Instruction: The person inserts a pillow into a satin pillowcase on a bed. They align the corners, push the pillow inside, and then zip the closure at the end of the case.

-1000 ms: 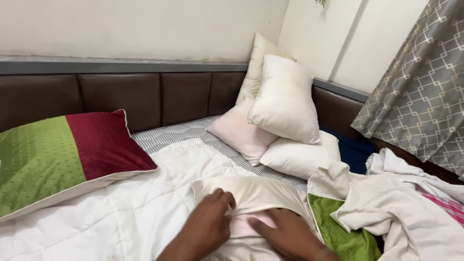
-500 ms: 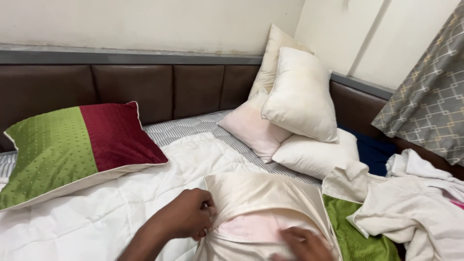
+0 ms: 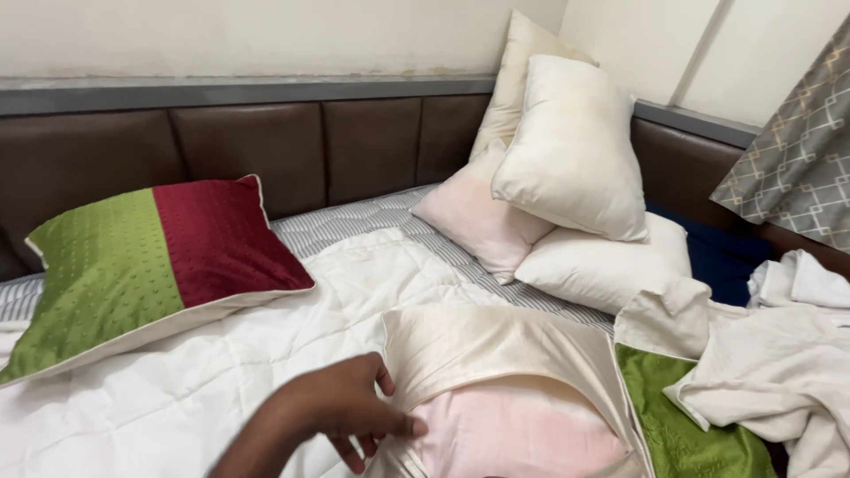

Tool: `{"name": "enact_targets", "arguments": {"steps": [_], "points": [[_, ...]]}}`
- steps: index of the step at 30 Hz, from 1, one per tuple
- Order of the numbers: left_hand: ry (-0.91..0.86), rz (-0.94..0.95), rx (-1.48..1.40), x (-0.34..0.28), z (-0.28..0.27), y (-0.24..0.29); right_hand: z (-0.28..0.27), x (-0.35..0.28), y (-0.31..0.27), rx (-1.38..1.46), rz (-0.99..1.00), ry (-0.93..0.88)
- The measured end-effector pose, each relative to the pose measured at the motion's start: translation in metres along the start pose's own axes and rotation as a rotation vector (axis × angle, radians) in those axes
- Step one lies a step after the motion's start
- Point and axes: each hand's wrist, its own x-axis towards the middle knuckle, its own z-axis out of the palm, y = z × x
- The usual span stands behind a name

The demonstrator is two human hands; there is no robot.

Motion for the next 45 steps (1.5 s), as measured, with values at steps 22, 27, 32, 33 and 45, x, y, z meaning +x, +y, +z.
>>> {"name": "enact_targets", "arguments": {"steps": [22, 27, 32, 33, 45], "points": [[0.686, 0.429, -0.032, 0.033, 0.034, -0.011, -0.195, 0.116, -0.078, -0.185, -0.831, -0.098], [0.555, 0.65, 0.183, 0.092, 0.092, -0.02, -0.104, 0.124, -0.05, -0.168, -0.581, -0.329], [0.735, 0.5, 0.401, 0.071, 0.074, -0.007, -0.265, 0.15, -0.127, 0.328, -0.25, -0.315], [0.74, 0.505, 0.397, 0.055, 0.071, -0.002, -0.265, 0.142, -0.126, 0.323, -0.255, -0.312], [-0.113, 0.019, 0.339, 0.032, -0.012, -0.027, -0.222, 0.117, 0.088, -0.01, 0.223, 0.448]]}}
